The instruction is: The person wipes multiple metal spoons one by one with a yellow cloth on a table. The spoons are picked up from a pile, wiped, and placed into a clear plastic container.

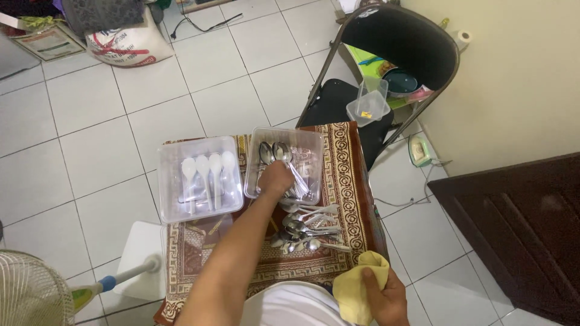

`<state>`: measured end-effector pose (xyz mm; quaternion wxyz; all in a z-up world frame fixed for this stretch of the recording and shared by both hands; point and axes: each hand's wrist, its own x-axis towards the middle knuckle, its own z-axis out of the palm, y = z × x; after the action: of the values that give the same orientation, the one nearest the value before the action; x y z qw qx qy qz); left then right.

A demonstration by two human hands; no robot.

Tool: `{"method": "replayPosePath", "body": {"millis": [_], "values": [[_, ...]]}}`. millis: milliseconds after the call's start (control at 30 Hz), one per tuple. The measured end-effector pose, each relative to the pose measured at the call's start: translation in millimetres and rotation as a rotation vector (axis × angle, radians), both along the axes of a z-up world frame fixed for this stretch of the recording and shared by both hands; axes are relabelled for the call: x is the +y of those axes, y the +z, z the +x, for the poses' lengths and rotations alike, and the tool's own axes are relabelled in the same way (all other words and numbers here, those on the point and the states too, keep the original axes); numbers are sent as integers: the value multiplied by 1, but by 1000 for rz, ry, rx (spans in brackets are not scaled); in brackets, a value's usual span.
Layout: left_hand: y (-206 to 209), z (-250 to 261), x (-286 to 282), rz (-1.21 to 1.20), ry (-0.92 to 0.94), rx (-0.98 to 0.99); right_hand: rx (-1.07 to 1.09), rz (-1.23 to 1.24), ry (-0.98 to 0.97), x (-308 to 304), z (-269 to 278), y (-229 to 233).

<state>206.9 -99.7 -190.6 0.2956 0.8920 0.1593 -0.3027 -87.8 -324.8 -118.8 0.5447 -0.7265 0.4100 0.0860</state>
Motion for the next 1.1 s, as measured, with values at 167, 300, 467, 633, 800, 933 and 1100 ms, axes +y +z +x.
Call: {"method": "replayPosePath", "body": {"millis": [167, 300, 467, 633, 800, 933, 1100], "values": [[64, -48, 18, -186, -105, -512, -22, -37, 113, -3, 1, -9], [92, -120, 44, -268, -108, -404, 48, 4, 100, -6, 4, -19], [9, -135, 42, -121, 89, -77, -50, 65, 114, -2, 5, -12], [-33, -115, 24, -69, 288, -28, 125, 59, 153, 9, 15, 13], [-19, -133, 39, -17, 229, -249, -4, 133, 150, 8, 9, 8], [13, -161, 64, -47, 211, -354, 46, 109, 152, 18, 25, 30], [80, -194, 91, -17, -82, -890, -195, -58, 400, 21, 46, 29]]}}
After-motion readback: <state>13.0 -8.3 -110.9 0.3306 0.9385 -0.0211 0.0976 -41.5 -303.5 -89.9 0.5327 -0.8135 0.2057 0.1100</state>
